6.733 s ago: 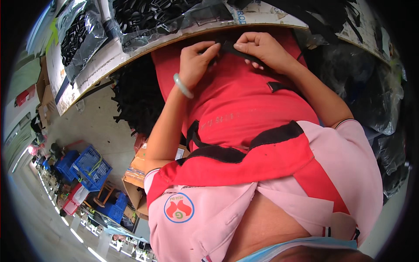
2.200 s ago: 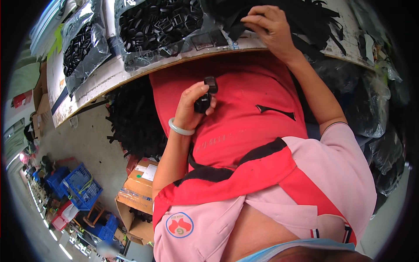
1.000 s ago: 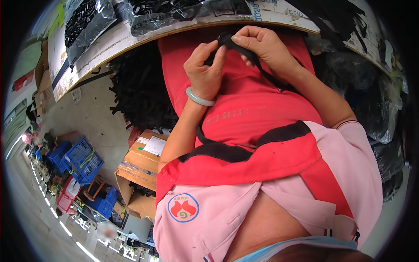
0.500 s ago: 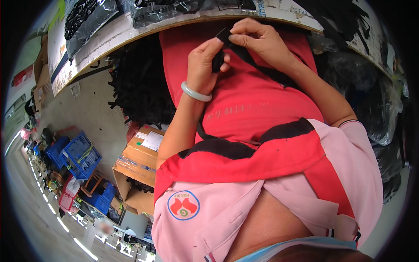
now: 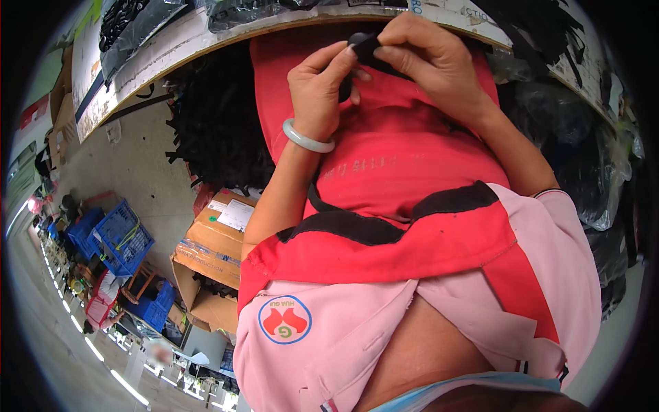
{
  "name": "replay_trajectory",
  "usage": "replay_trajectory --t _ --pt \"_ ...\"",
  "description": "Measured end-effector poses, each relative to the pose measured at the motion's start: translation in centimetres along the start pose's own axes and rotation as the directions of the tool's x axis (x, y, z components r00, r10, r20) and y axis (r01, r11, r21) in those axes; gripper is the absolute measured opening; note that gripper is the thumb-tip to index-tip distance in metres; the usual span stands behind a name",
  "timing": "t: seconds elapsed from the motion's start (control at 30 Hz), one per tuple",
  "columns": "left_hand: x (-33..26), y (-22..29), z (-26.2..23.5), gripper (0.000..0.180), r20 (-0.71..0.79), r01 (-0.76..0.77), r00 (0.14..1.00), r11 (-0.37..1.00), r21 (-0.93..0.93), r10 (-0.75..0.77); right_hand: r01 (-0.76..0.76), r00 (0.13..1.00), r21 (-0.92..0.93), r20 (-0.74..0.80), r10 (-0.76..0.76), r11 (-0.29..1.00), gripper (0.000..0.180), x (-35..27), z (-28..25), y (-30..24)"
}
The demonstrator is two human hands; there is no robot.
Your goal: Assembling plastic buckles and fabric straps at a workbench.
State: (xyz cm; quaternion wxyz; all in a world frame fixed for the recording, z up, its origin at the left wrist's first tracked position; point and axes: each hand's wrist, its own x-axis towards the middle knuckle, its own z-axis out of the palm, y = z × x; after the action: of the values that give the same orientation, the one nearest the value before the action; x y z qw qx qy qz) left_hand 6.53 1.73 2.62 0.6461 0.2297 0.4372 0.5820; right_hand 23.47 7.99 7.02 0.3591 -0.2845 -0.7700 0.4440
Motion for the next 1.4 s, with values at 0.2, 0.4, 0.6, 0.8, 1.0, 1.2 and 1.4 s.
replay_trajectory --t 0.2,0.4,0.6,0.8,1.0,1.2,1.4 --pt "0.1 0.5 0.3 0.024 -0.079 -0.074 0.993 0.991 0.115 0.083 -0.546 0.828 0.143 0.240 0.507 0.825 0.023 0.3 -1.6 0.0" --pt "-0.3 0.1 0.5 0.019 -0.016 -0.158 0.986 0.968 0.195 0.164 -0.731 0.677 0.220 0.350 0.647 0.646 0.026 0.3 -1.1 1.7" --pt "-0.7 0.5 -0.2 0.016 0.020 -0.083 0.997 0.975 0.206 0.080 -0.763 0.625 0.498 0.404 0.668 0.413 0.023 -0.4 -0.5 2.7" --pt "-3.7 4.9 -1.7 0.013 0.057 0.088 0.992 0.927 0.364 -0.116 -0.648 0.747 0.329 0.102 0.657 0.687 0.022 -1.8 -0.1 5.2" --pt "-13.3 13.9 -14.2 0.032 -0.324 -0.058 0.896 0.803 0.593 0.304 -0.773 0.507 0.348 -0.162 0.847 0.530 0.020 -8.7 -8.4 5.8" --pt "-11.5 10.7 -20.9 0.032 -0.594 -0.230 0.752 0.958 0.169 0.286 -0.628 0.359 0.687 -0.161 0.919 0.366 0.026 -11.6 -11.9 11.2" --pt "-3.7 2.8 -7.7 0.040 -0.211 0.014 0.977 0.977 0.213 0.032 -0.539 0.503 0.668 -0.233 0.832 0.513 0.018 -11.3 -10.7 11.5"
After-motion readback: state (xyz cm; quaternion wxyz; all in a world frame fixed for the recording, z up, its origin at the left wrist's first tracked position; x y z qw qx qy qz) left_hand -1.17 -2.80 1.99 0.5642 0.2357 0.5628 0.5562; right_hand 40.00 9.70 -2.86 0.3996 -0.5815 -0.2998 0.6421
